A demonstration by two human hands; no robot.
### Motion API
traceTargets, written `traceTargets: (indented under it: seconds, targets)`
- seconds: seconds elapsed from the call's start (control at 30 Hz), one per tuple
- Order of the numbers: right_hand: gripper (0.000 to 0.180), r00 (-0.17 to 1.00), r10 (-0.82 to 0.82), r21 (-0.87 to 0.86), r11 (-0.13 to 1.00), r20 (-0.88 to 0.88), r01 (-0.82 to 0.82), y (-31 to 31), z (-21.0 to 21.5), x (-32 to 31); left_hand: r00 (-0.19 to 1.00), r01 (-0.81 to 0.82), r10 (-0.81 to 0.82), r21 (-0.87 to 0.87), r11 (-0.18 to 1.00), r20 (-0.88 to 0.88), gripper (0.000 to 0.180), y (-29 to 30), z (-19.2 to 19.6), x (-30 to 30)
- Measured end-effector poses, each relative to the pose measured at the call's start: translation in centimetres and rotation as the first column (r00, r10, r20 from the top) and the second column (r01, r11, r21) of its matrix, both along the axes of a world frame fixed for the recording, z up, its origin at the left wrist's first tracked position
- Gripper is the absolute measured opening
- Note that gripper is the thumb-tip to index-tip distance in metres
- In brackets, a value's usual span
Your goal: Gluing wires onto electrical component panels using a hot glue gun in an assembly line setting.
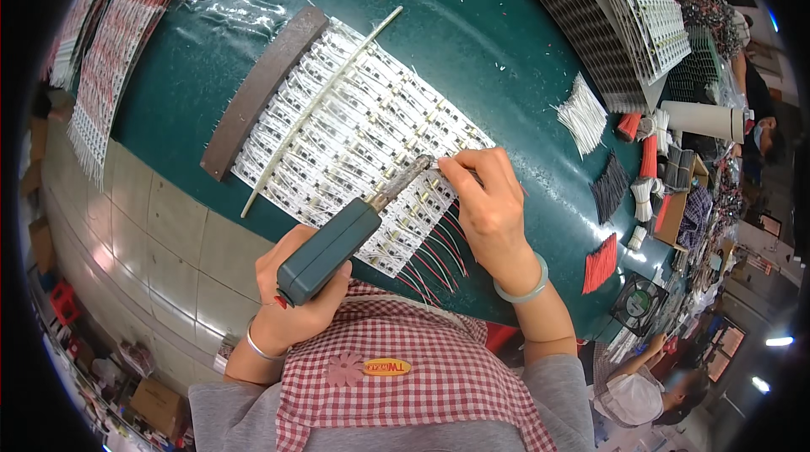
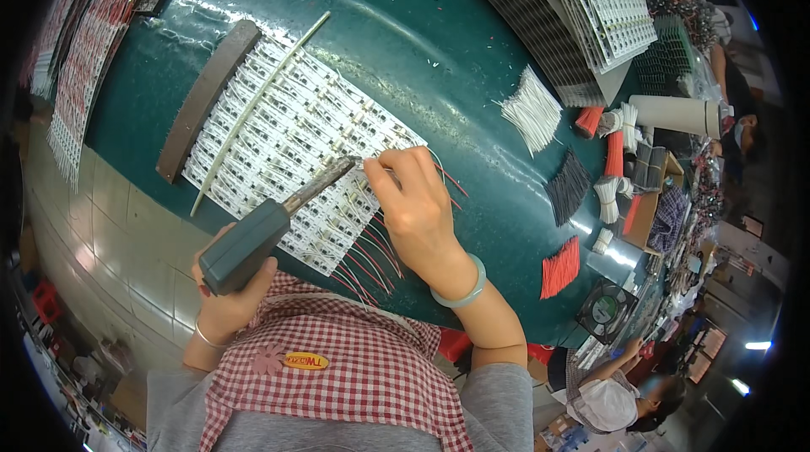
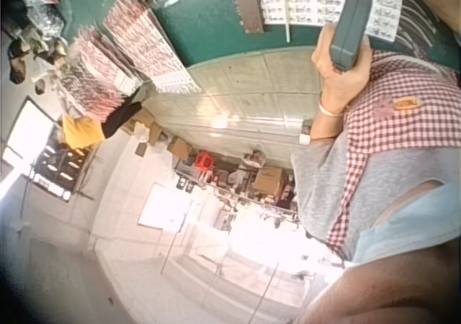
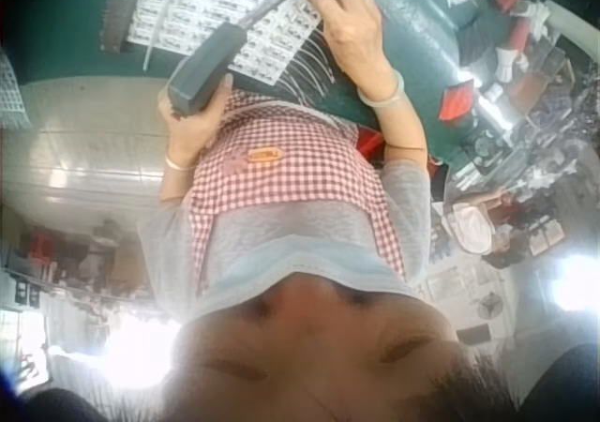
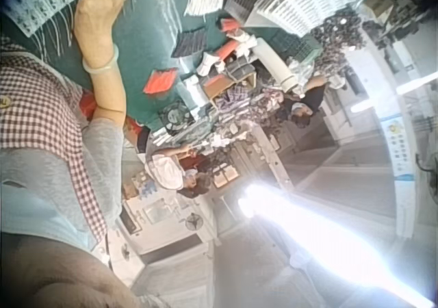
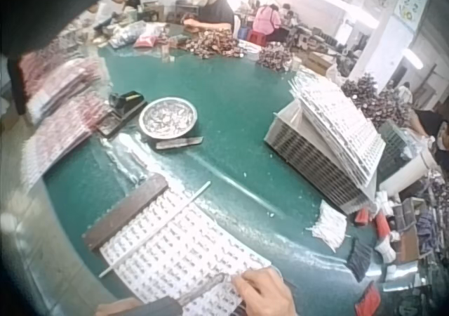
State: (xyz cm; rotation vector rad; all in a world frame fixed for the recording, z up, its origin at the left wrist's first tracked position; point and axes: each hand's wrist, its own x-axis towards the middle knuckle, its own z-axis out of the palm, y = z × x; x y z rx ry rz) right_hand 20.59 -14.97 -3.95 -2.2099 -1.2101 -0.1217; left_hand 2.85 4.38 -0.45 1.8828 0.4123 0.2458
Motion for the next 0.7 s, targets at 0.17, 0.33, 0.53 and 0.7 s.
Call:
traceTargets:
  seconds: [0.17, 0.33, 0.53, 0.7]
  targets:
    - [0.036, 1.0, 0.012, -0.026, 1.0, 0.015, -0.012, 0.1, 0.3, 0.0, 1.0, 0.024, -0.024, 0.043, 0.999, 0.004, 0.018, 0.1, 0.0, 0.0]
    - [0.037, 1.0, 0.019, -0.03, 0.999, 0.017, -0.019, 0.1, 0.4, 0.0, 1.0, -0.001, 0.001, 0.024, 1.0, -0.019, 0.02, 0.2, -0.1, -0.7]
    - [0.035, 1.0, -0.002, -0.018, 1.0, 0.023, 0.003, 0.2, 0.2, -0.2, 1.0, -0.012, 0.012, 0.011, 1.0, -0.001, 0.023, 0.4, 0.2, -1.0]
    - [0.035, 0.999, -0.014, 0.05, 0.999, 0.048, 0.012, -0.1, 0.4, -0.9, 1.0, 0.01, -0.01, 0.014, 1.0, -0.027, 0.023, 0.5, 0.4, -1.4]
